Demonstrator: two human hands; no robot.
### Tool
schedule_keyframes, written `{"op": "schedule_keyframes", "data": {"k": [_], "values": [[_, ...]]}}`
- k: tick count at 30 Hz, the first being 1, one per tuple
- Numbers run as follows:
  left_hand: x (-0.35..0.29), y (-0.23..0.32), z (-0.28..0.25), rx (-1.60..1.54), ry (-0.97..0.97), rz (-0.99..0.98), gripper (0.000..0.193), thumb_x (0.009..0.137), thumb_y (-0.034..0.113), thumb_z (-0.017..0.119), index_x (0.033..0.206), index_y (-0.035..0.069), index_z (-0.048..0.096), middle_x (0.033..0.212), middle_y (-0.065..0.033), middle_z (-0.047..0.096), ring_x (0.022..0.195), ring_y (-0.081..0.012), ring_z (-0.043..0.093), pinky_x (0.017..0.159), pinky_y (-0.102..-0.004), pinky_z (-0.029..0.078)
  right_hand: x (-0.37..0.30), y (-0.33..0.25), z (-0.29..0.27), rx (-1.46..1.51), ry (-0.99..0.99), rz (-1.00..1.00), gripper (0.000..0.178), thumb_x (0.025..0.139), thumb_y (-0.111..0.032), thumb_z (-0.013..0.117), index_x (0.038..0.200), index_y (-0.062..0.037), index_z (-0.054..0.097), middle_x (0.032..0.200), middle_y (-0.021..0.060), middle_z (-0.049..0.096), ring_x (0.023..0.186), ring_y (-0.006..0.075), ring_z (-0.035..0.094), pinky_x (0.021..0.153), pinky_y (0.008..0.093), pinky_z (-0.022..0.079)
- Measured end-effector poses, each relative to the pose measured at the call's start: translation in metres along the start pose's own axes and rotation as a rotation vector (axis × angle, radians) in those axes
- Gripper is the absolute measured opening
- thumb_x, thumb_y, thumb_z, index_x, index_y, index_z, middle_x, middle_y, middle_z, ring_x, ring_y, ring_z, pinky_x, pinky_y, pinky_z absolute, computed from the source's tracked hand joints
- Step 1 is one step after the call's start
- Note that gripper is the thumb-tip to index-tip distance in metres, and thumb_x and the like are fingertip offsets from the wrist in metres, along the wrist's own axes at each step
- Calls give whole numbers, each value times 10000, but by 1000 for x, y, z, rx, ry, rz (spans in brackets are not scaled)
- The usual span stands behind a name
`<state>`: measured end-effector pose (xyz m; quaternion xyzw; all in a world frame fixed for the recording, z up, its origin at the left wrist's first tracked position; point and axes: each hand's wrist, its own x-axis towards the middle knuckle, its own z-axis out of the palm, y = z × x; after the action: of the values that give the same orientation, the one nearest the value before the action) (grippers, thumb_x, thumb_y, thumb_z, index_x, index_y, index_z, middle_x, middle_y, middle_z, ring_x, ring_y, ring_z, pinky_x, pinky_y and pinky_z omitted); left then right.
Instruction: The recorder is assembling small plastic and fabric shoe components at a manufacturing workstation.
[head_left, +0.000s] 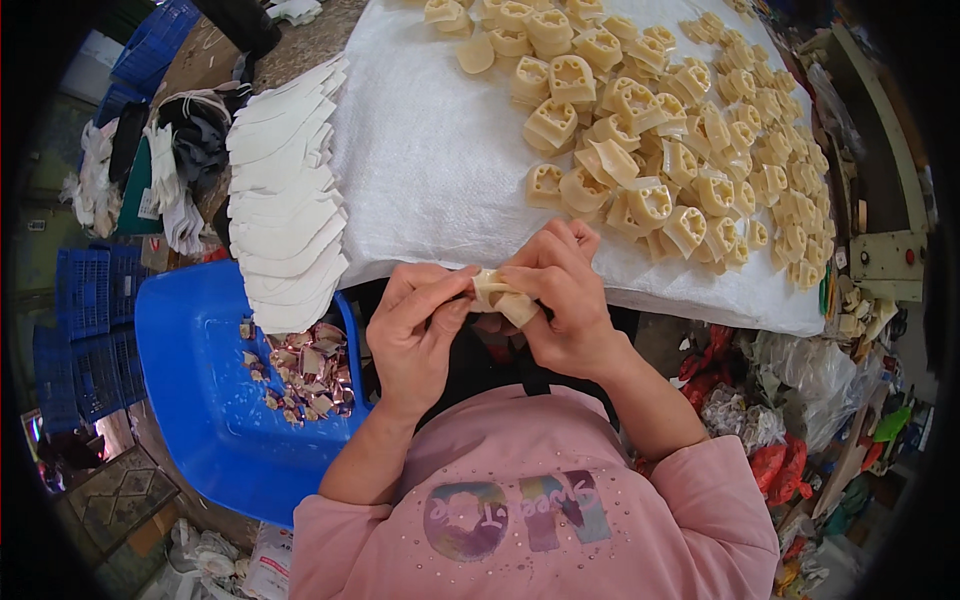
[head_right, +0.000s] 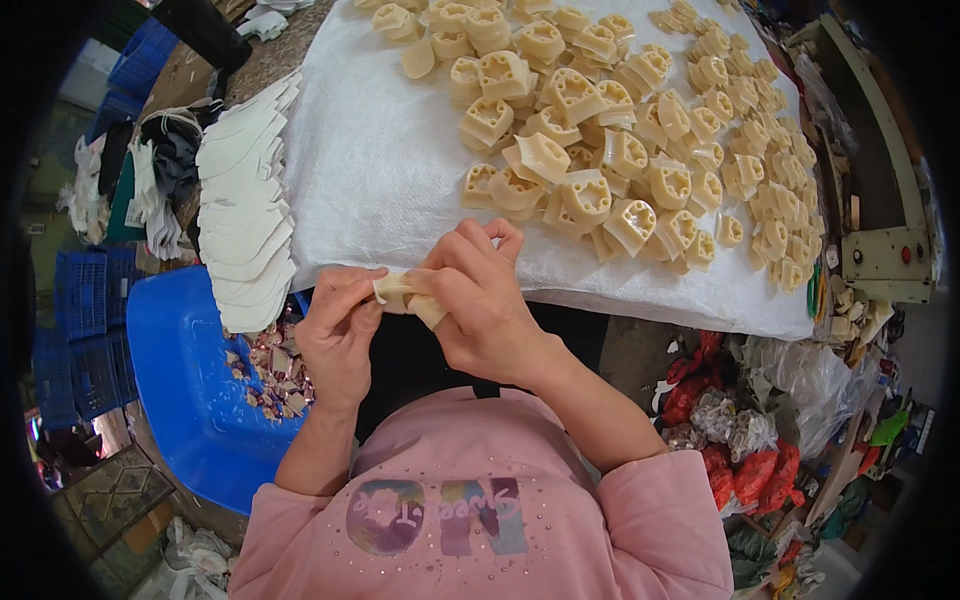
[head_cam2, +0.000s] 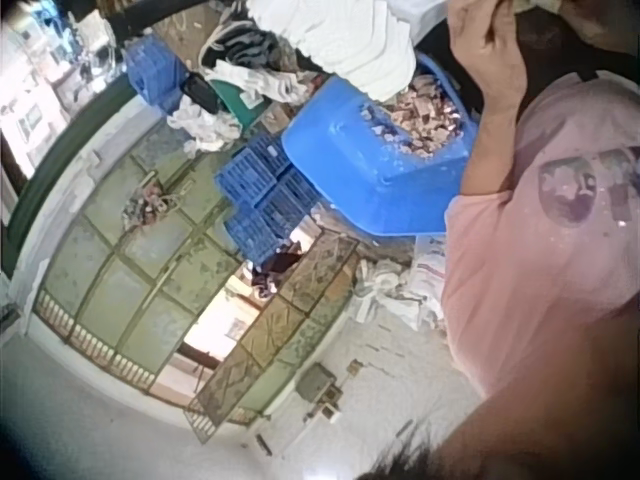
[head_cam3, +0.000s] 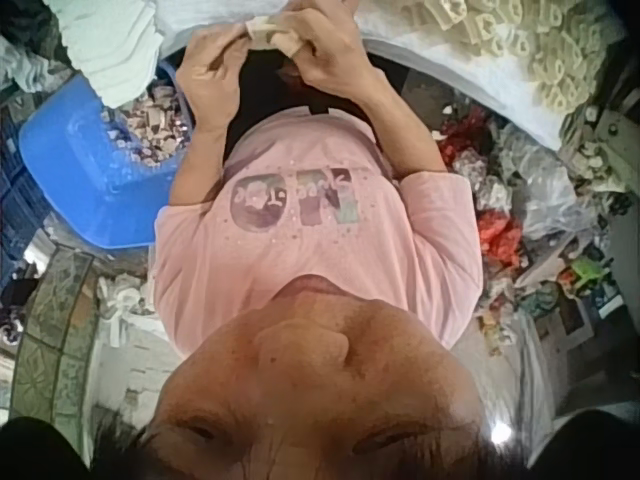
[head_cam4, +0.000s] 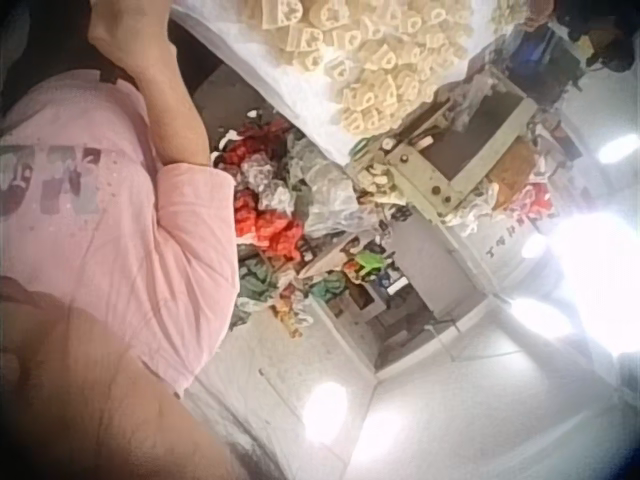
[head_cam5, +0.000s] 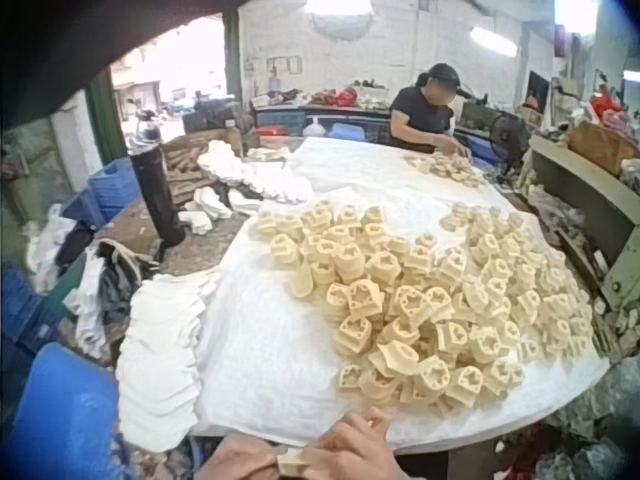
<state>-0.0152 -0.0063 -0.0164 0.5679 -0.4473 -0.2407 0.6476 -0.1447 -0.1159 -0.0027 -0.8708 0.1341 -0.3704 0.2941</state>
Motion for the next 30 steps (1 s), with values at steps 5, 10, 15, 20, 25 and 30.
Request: {"op": "schedule_keyframes", "data": {"k": [5, 10, 15, 20, 25, 30], "values": [[7, -2, 1, -25, -26, 66, 133, 811, 56, 661, 931, -1, 654, 760, -50, 560, 678, -140, 501, 627, -238, 419, 1, -1, -7, 255, -64, 45, 304, 630, 74, 580, 888, -84, 554, 787, 38, 454, 761, 218, 439, 759, 366, 253], [13, 1, 3, 204, -74, 277, 80, 802, 56, 632, 763, 4, 585, 599, -64, 487, 547, -176, 431, 502, -269, 346, 5, -3, -13, 224, -263, 66, 288, 628, 68, 588, 868, -90, 560, 771, 38, 434, 796, 212, 432, 757, 366, 255], [4, -1, 3, 203, -62, 138, 142, 855, 105, 595, 765, 14, 535, 617, -45, 472, 569, -144, 396, 498, -257, 314, 6, -5, -14, 199, -323, 49, 258, 637, 48, 608, 846, -98, 567, 786, 27, 457, 803, 209, 440, 770, 376, 258], [7, 7, 5, 259, 53, 394, 77, 747, 34, 687, 780, 31, 617, 661, -42, 519, 622, -202, 471, 578, -302, 397, 10, -3, -15, 133, -193, -10, 244, 651, -6, 653, 865, -105, 587, 828, 14, 493, 838, 196, 458, 782, 382, 262], [11, 1, -14, 333, 32, 436, 149, 712, 1, 701, 841, 58, 651, 696, -34, 520, 681, -217, 480, 624, -306, 406, 16, -20, -18, -12, -176, -39, 299, 659, -126, 731, 923, -82, 598, 1017, 48, 574, 875, 253, 480, 817, 411, 289], [12, -1, -21, 317, 119, 427, 214, 691, -35, 697, 851, 86, 621, 733, -31, 478, 685, -213, 444, 634, -297, 398, -10, -16, -9, 42, -62, 16, 273, 714, -113, 722, 943, -46, 590, 1102, 99, 553, 861, 234, 501, 757, 355, 385]]}}
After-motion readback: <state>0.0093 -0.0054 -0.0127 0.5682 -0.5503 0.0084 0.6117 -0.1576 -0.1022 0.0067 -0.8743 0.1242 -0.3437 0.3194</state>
